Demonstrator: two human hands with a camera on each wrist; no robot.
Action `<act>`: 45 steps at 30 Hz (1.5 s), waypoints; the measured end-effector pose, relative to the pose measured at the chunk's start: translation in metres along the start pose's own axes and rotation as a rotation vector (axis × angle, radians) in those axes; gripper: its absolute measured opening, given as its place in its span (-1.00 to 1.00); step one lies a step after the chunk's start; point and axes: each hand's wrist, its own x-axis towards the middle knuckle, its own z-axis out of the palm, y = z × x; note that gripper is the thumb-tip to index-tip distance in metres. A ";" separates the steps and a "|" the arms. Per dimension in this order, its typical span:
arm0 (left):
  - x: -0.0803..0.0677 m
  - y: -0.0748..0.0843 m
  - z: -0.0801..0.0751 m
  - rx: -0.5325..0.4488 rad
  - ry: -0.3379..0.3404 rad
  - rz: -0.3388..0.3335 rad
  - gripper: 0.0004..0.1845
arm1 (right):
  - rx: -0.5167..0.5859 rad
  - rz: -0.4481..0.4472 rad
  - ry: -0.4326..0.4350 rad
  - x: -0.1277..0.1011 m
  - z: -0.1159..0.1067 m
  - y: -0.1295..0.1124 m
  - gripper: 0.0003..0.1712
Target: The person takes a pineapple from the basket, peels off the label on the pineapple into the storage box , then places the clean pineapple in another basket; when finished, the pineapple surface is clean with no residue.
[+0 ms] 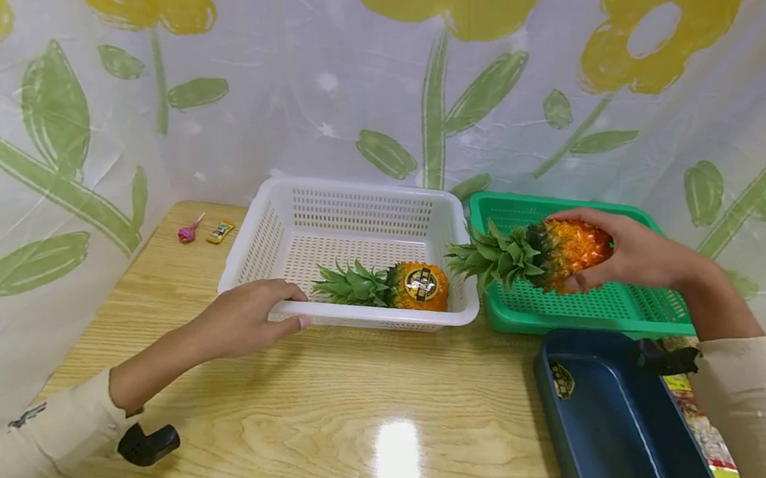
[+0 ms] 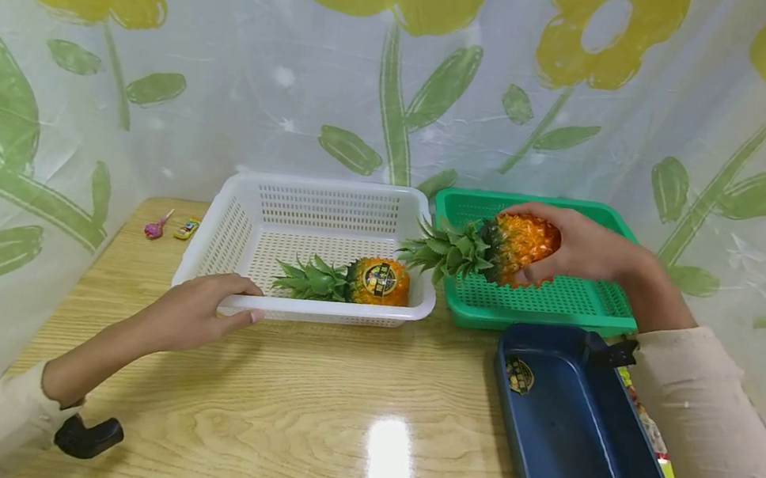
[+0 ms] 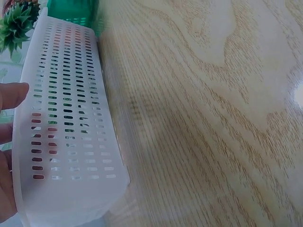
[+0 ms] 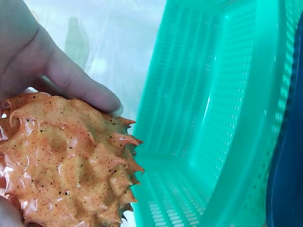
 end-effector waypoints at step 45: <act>0.005 0.001 -0.008 -0.063 -0.099 -0.065 -0.72 | 0.013 0.250 -0.040 0.039 -0.043 0.067 -0.08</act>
